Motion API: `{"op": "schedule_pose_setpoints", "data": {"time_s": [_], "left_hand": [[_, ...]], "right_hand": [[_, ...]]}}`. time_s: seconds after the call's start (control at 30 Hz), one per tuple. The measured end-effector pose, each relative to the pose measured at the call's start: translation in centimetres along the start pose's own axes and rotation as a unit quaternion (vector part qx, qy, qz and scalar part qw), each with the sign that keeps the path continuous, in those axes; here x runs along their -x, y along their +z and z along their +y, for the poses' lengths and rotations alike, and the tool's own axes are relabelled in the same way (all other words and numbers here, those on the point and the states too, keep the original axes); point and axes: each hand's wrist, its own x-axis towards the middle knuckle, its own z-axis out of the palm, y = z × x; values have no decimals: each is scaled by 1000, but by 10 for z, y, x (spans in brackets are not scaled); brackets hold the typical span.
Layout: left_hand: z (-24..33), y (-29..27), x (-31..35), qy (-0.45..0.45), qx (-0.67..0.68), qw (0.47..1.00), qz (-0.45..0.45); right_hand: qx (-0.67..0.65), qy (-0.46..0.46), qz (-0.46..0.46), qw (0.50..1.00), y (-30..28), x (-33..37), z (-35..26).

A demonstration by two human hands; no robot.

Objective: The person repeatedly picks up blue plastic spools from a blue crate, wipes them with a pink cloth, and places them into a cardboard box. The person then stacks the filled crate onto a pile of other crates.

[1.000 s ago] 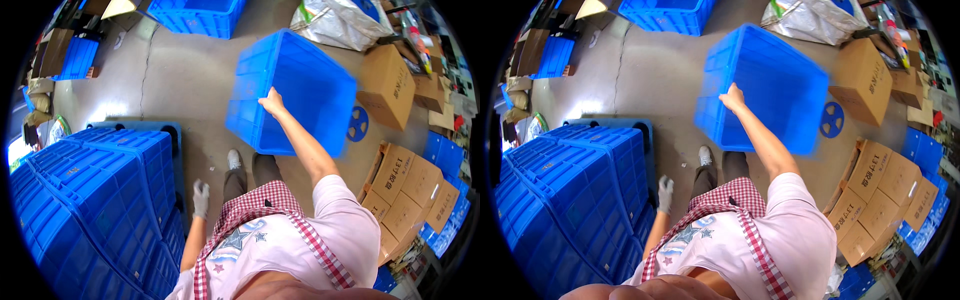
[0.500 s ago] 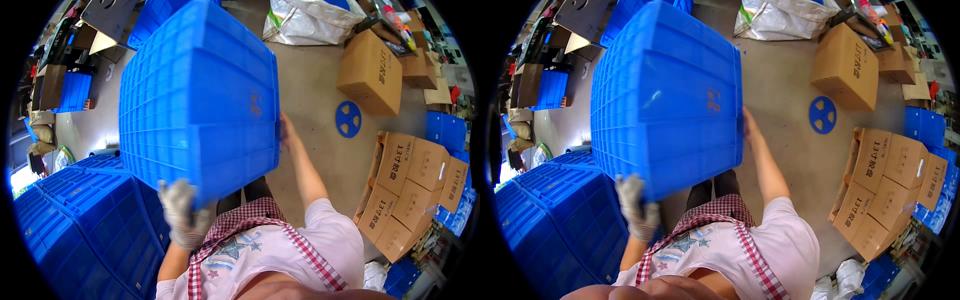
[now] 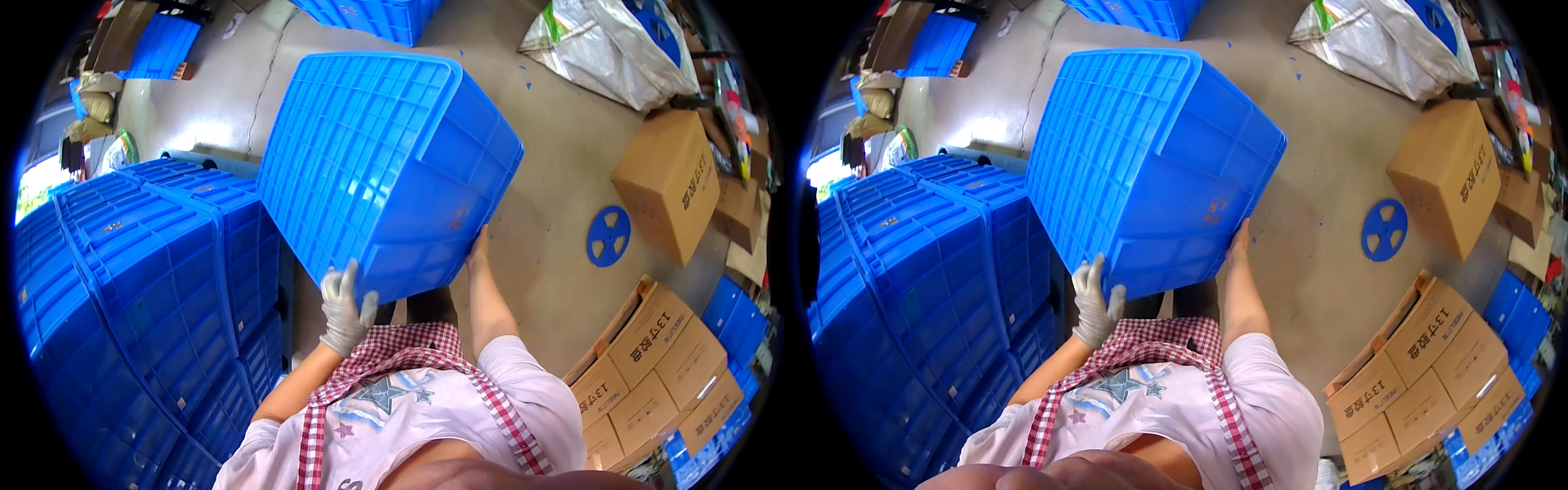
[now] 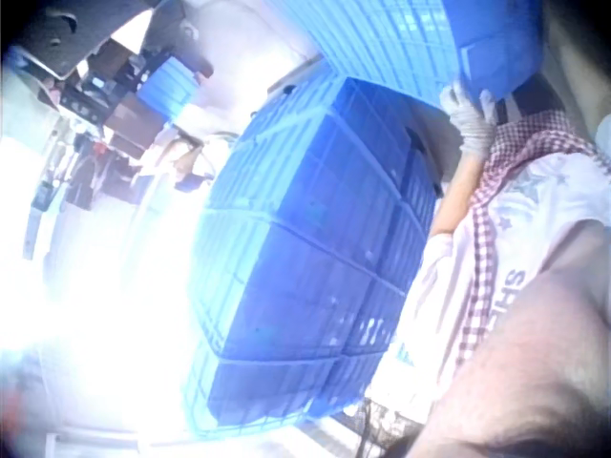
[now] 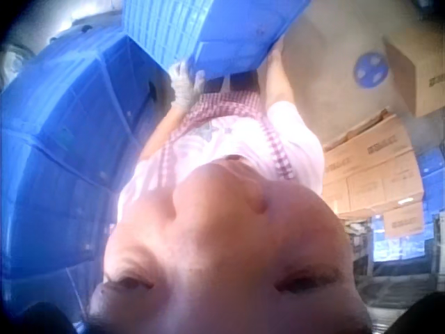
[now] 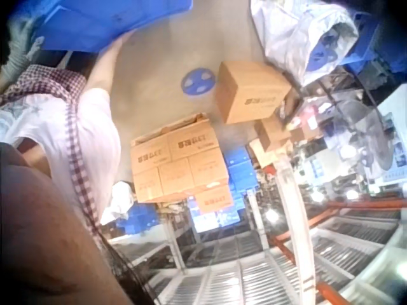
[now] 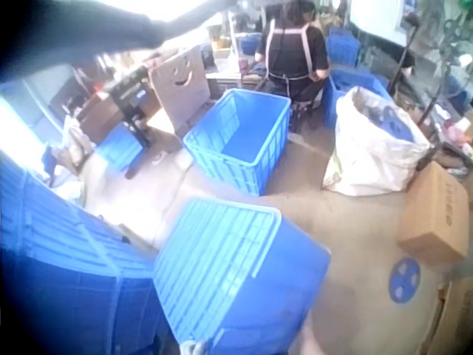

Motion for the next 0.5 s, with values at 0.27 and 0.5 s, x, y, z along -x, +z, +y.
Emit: {"op": "schedule_pose_setpoints", "data": {"time_s": [0.27,0.5], "left_hand": [[-25,-82,-121,-139,-10,980,143],[-124,-172,-209,-244,155,940,180]], "right_hand": [[113,-127,-146,975,69,89,-62],[249,-347,-231,874,198,180,-149]]}}
